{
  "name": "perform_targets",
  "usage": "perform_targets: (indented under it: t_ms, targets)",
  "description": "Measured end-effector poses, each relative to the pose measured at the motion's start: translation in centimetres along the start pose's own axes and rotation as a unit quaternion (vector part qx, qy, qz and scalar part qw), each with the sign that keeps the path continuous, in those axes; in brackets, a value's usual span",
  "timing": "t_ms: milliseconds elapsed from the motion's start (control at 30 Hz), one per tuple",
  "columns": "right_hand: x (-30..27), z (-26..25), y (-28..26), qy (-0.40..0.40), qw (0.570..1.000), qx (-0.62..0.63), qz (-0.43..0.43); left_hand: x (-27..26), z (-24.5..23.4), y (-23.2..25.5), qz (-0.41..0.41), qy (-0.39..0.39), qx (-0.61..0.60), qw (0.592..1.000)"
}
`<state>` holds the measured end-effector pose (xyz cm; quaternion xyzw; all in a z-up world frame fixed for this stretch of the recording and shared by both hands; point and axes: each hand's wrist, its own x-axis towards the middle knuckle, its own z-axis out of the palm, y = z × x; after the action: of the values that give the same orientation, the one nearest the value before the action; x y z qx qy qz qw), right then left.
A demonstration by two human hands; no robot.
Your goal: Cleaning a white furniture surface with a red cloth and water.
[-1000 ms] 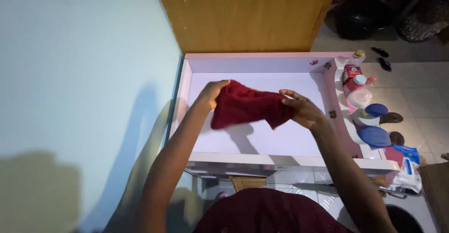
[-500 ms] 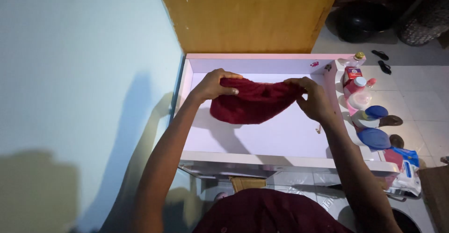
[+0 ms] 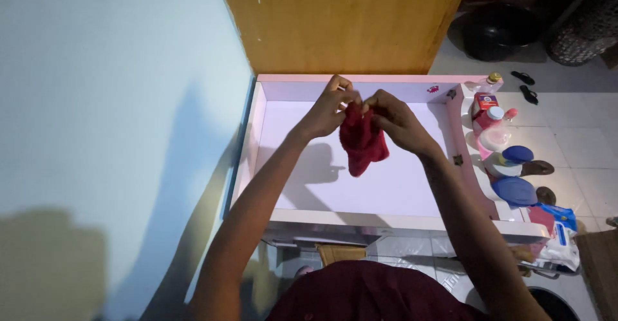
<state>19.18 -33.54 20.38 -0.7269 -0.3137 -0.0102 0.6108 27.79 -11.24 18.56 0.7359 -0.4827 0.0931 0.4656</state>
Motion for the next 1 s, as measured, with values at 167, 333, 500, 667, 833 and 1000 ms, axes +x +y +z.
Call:
perform_targets:
  t_ms: [167, 333, 500, 667, 833, 1000]
  targets:
    - [1.4, 1.5, -1.6, 0.076, 0.997, -0.015, 0.000, -0.1, 1.2, 0.5, -0.164, 0.022, -0.136, 0.977]
    - [1.4, 1.6, -1.0, 0.158, 0.985, -0.062, -0.008, -0.7, 0.1, 2.6, -0.275, 0.000, -0.325, 0.905]
    - [1.6, 1.7, 1.8, 0.241, 0.954, -0.171, 0.060, -0.6, 0.4, 4.9, -0.282, -0.032, -0.289, 0.914]
    - [0.0, 2.9, 6.2, 0.304, 0.929, -0.209, 0.018, -1.2, 2.0, 0.7, -0.328, 0.021, -0.273, 0.904]
    - [-3.2, 4.5, 10.8, 0.306, 0.927, -0.128, 0.175, -1.8, 2.6, -1.8, -0.358, 0.128, -0.267, 0.885]
    - [-3.4, 6.3, 8.2, 0.128, 0.783, 0.405, 0.454, -1.8, 1.9, 0.5, -0.314, 0.141, -0.436, 0.832]
